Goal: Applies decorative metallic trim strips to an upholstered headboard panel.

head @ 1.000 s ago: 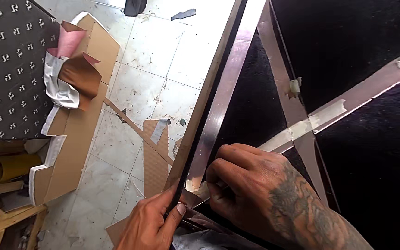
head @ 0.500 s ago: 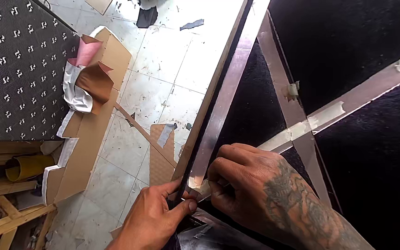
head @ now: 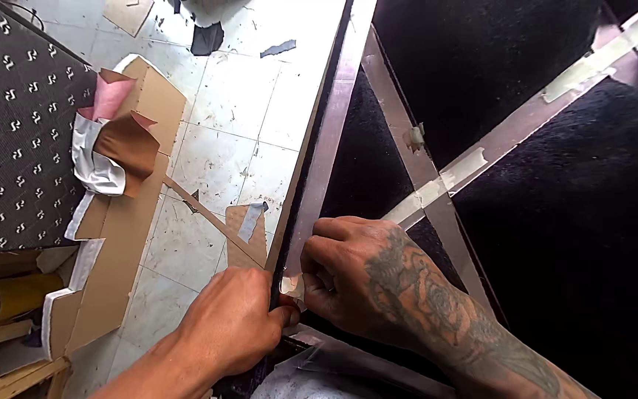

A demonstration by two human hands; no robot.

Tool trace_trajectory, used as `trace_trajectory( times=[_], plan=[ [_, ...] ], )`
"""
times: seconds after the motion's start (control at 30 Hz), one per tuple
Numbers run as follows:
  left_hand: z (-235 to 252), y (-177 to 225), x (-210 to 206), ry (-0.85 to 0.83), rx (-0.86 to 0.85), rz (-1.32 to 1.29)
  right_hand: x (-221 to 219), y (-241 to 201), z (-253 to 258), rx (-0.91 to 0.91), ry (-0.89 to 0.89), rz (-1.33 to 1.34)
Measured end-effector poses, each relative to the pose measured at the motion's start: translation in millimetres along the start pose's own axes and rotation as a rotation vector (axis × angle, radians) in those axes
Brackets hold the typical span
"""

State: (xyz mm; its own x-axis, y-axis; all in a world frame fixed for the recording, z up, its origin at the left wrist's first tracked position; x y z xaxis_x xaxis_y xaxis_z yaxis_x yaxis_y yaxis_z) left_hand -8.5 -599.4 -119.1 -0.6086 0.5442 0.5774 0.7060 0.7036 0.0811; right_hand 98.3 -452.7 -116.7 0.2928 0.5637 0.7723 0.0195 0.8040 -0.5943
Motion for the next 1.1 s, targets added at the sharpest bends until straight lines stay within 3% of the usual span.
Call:
trace_trajectory(
  times=[0.2, 0.3, 0.53, 0.77, 0.97, 1.03, 1.1],
  plan=[
    [3.3, 7.2, 9.8, -0.072, -0.011, 0.043, 4.9, -1.6, 1.8, -0.003, 0.026, 0.019],
    [5.4, -1.0, 6.9, -0.1, -0.104, -0.019, 7.7, -4.2, -0.1, 0.01, 0.042, 0.047],
    [8.5, -1.8, 8.8, -0.12, -0.083, -0.011, 16.6, -0.2, -2.5, -0.037, 0.016, 0.282],
    [7.6, 9.5, 9.7, -0.1, -0.003, 0.083, 21.6, 11.5, 4.2, -0.165, 0.129, 0.465],
    [10.8, 4.0, 10.4, -0.139, -0.084, 0.048, 27.1, 19.1, 1.4, -0.313, 0.186, 0.726],
    [10.5, 2.4, 11.5, -0.156, -0.106, 0.049, 28.5, 21.7, -0.7, -0.326, 0.246, 0.693],
    [9.3, 2.8, 11.1, -0.155, -0.101, 0.06, 38.7, 20.0, -4.1, -0.297, 0.299, 0.35]
  ],
)
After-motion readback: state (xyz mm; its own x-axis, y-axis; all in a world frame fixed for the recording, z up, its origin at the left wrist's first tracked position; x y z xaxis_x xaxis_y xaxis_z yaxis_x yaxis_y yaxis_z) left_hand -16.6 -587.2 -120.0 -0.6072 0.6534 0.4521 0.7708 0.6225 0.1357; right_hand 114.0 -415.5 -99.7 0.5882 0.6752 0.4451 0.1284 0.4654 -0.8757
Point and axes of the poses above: each hand's wrist, its own z-axis towards the middle knuckle, its own x-axis out of the back of the hand, y = z × x, the point moved 4 cm from there along z, towards the middle knuckle, and after that the axes turned 4 degrees about y, right-handed, at the moved point
